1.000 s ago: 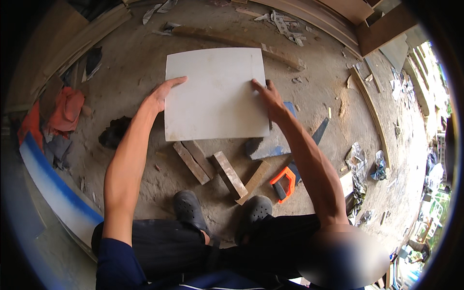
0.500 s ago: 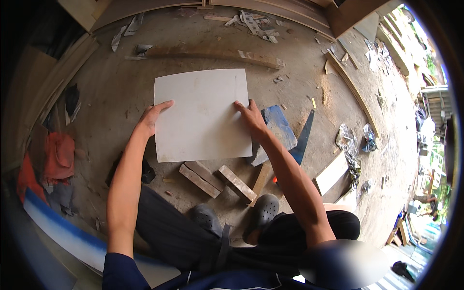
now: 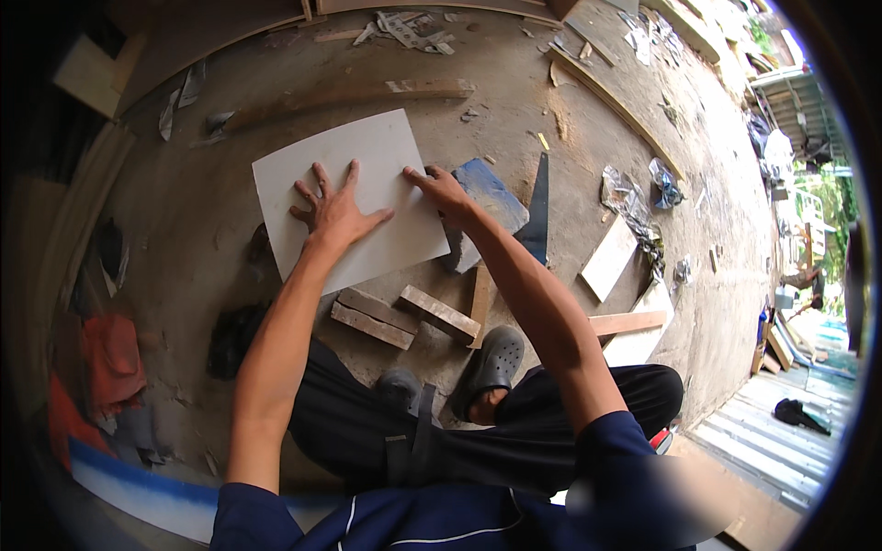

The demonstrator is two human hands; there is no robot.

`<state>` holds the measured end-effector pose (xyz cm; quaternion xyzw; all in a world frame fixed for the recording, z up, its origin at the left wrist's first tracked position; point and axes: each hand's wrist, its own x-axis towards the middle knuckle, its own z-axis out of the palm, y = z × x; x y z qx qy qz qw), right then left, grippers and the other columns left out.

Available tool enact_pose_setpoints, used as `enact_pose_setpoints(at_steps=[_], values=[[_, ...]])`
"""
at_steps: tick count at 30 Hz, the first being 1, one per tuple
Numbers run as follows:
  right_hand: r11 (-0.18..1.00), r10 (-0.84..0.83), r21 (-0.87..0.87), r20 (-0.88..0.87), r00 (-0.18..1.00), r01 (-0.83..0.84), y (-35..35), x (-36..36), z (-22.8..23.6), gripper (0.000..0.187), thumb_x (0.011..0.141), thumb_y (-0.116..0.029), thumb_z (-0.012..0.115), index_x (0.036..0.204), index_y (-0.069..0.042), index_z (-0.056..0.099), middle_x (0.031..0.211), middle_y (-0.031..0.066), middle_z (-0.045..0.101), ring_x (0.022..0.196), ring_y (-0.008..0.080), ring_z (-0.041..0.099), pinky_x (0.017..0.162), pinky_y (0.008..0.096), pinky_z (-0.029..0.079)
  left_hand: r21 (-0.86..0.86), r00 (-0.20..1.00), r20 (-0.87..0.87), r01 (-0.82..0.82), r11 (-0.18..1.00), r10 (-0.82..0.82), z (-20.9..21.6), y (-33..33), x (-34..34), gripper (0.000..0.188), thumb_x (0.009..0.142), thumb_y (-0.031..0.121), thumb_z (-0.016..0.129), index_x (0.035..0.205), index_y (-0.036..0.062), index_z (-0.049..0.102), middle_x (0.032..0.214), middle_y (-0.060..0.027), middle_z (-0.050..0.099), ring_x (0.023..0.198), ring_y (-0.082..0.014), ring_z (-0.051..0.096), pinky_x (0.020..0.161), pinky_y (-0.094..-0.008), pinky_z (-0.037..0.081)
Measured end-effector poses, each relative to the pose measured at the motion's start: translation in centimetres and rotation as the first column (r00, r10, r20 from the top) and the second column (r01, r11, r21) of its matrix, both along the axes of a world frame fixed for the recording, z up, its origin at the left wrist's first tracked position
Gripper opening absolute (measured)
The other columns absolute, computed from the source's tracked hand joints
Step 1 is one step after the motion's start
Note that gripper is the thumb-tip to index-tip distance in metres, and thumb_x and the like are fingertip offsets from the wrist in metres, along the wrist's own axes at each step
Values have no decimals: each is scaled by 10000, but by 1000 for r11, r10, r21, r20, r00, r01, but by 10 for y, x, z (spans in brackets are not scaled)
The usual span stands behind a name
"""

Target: The person sits on the floor and assembles a small wooden frame by cutting a wooden piece with a hand saw and then hammering nails into a white board to attach the pieces. The person uses a hammer and a hand saw to complete the assembly.

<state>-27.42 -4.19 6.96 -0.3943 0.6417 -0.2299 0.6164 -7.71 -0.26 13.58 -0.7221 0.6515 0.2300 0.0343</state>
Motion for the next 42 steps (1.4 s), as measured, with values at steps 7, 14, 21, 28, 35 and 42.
enact_pose_setpoints(at_steps=[7, 14, 21, 28, 35, 42], values=[[989, 149, 29, -101, 984, -147, 28, -12, 4, 703, 854, -584, 593, 1126, 63, 628, 991, 211, 673, 885, 321, 673, 716, 401, 536, 97, 997, -10, 81, 992, -80, 2, -13, 14, 1288, 507, 664, 807, 1531, 283, 126, 1559, -272, -8, 1392, -567, -17, 1025, -745, 196], [990, 138, 34, -258, 956, -134, 28, -11, -4, 720, 875, -589, 554, 974, 115, 666, 883, 227, 680, 812, 347, 685, 705, 421, 533, 76, 909, 102, 398, 914, -404, 8, 60, -18, 1297, 522, 581, 835, 1535, 211, 115, 1576, -221, 18, 1424, -497, 28, 1019, -735, 234], [988, -56, -146, -39, 998, 49, 44, -29, -15, 677, 881, -586, 547, 972, 72, 673, 829, 205, 677, 758, 336, 693, 714, 416, 537, -188, 877, 318, 430, 883, -360, -38, 84, -27, 1067, 691, 163, 762, 1533, 277, 117, 1575, -178, 103, 1398, -491, 179, 977, -717, 328], [936, 353, 239, -641, 682, -259, 143, -141, -111, 484, 849, -441, 564, 928, 25, 673, 921, 223, 663, 861, 351, 654, 725, 445, 525, -162, 882, 296, 425, 891, -367, -25, 89, -24, 1001, 716, 112, 719, 1524, 303, 160, 1570, -157, 155, 1377, -478, 254, 964, -697, 368], [953, 303, 217, -687, 660, -211, 196, -112, -149, 1038, 763, -528, 704, 1397, 84, 156, 1100, 248, 647, 972, 396, 659, 784, 458, 551, -146, 918, 212, 368, 918, -334, -11, 87, -29, 1063, 655, 62, 739, 1518, 324, 175, 1571, -124, 167, 1393, -450, 240, 1003, -678, 346], [967, 241, 86, -604, 760, -239, 172, -168, -93, 674, 702, -402, 766, 1142, 12, 467, 1035, 269, 642, 977, 389, 641, 845, 454, 505, -150, 937, 186, 323, 934, -294, -14, 91, -34, 1049, 655, 5, 701, 1513, 328, 193, 1571, -108, 173, 1399, -436, 237, 1033, -661, 324]])
